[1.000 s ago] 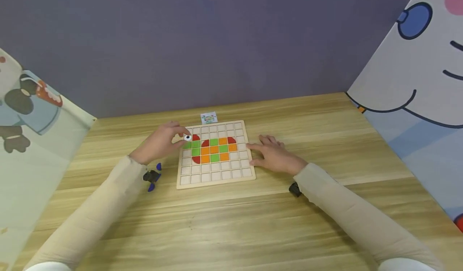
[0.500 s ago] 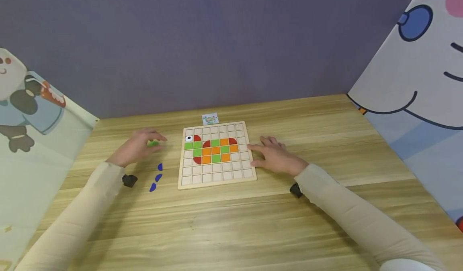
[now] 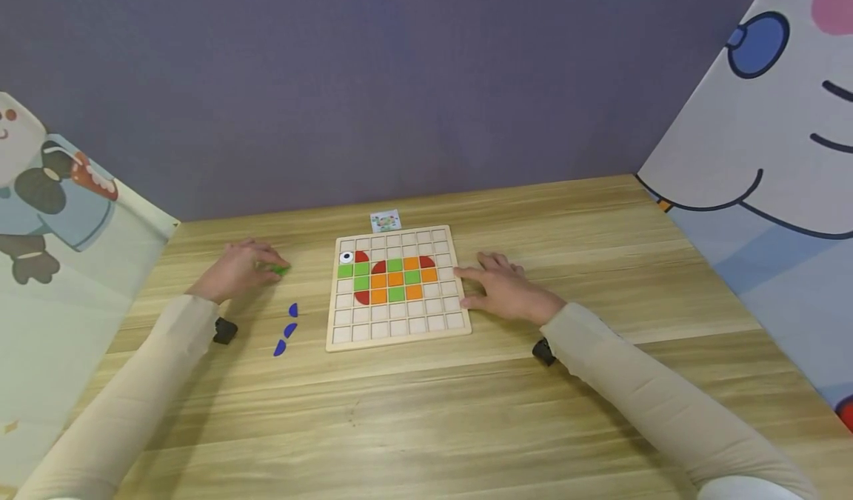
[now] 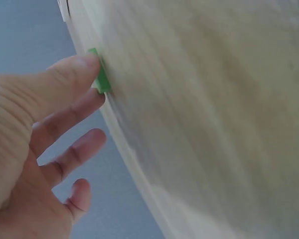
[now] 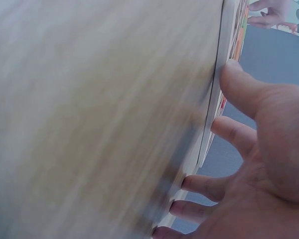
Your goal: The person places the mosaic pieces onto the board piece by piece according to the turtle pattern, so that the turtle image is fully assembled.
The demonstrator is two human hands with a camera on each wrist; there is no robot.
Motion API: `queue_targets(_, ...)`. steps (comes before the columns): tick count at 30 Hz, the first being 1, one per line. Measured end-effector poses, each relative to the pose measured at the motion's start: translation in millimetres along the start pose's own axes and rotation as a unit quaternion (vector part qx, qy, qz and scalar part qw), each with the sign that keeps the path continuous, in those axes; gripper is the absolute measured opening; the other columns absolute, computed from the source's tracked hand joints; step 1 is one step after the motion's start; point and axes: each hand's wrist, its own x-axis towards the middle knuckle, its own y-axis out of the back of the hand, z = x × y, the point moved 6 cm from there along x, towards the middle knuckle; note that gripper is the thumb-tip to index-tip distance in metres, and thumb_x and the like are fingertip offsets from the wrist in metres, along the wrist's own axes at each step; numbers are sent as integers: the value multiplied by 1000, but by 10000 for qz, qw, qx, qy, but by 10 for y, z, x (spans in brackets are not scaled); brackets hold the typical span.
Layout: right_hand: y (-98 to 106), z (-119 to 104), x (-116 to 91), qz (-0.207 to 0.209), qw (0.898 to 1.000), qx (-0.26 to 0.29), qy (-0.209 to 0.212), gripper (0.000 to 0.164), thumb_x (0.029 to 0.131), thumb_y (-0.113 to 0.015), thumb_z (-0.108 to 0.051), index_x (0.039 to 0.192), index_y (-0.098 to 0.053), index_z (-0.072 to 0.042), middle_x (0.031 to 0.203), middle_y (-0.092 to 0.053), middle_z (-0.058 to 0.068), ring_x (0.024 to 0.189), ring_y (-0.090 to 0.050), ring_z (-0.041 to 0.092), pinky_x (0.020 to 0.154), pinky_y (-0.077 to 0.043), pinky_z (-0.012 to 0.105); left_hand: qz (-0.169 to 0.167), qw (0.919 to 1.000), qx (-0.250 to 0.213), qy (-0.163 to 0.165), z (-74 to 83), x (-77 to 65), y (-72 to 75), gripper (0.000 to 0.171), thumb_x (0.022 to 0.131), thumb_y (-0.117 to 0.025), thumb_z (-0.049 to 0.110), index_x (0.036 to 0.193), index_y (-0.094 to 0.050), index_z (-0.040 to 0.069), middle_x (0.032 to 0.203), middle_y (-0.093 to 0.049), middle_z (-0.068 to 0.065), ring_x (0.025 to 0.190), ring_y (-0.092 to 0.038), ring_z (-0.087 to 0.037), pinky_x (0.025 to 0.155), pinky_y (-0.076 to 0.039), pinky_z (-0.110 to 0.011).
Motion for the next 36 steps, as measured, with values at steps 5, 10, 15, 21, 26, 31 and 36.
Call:
queue_targets(5, -5, 1, -1, 2, 10000, 8, 21, 61, 92, -59, -44, 146, -38, -26, 152, -12, 25, 138, -7, 44, 94, -11, 74, 161, 9998, 131, -83, -24, 31, -27, 29, 81, -75, 10, 109, -72, 12, 116, -62, -12, 124, -37, -44, 95, -19, -63)
queue_targets(10, -7, 3, -9, 1, 10000, 19, 10, 61, 92, -59, -43, 146, -37, -27, 152, -12, 24, 138, -7, 44, 94, -11, 74, 234, 9993, 246, -160, -12, 55, -48, 27, 80, -76, 11, 107, -72, 13, 112, -64, -10, 120, -43, -41, 89, -25, -56)
queue_targets(15, -7, -2, -11, 18, 10000, 38, 8, 61, 91, -59, -44, 146, -38, -26, 152, -12, 25, 138, -7, 45, 94, -11, 74, 412, 9976, 431, -362, 76, 51, -27, 24, 78, -78, 13, 102, -73, 13, 105, -67, -8, 110, -50, -38, 86, -28, -54)
queue_targets(21, -2, -18, -13, 43, 10000, 28, 14, 61, 91, -60, -43, 146, -38, -26, 152, -13, 25, 137, -8, 46, 93, -11, 75, 791, 9936, 416, -695, 299, 54, 33, 19, 76, -80, 15, 94, -74, 13, 95, -69, -2, 88, -51, -21, 91, -27, -60)
queue_targets(26, 9, -20, -21, 77, 10000, -9, 8, 61, 91, -60, -43, 146, -39, -26, 152, -13, 25, 137, -8, 46, 93, -11, 75, 882, 9908, 400, -946, 554, 97, 53, 19, 77, -80, 17, 95, -74, 13, 95, -69, -1, 84, -47, -18, 91, -25, -62)
queue_targets(31, 11, -19, -26, 102, 9999, -32, 4, 61, 91, -60, -43, 146, -39, -25, 152, -14, 25, 137, -9, 47, 93, -12, 75, 892, 9887, 355, -1153, 805, 144, 50, 21, 78, -79, 21, 97, -74, 13, 99, -69, 0, 84, -45, -17, 81, -27, -47)
queue_targets(36, 2, -27, -15, 100, 9999, -93, 34, 61, 91, -59, -45, 146, -39, -27, 152, -14, 25, 137, -9, 47, 93, -13, 74, 907, 9861, 244, -1368, 1028, 176, 46, 20, 79, -78, 19, 97, -74, 13, 101, -68, 0, 89, -46, -17, 79, -25, -44)
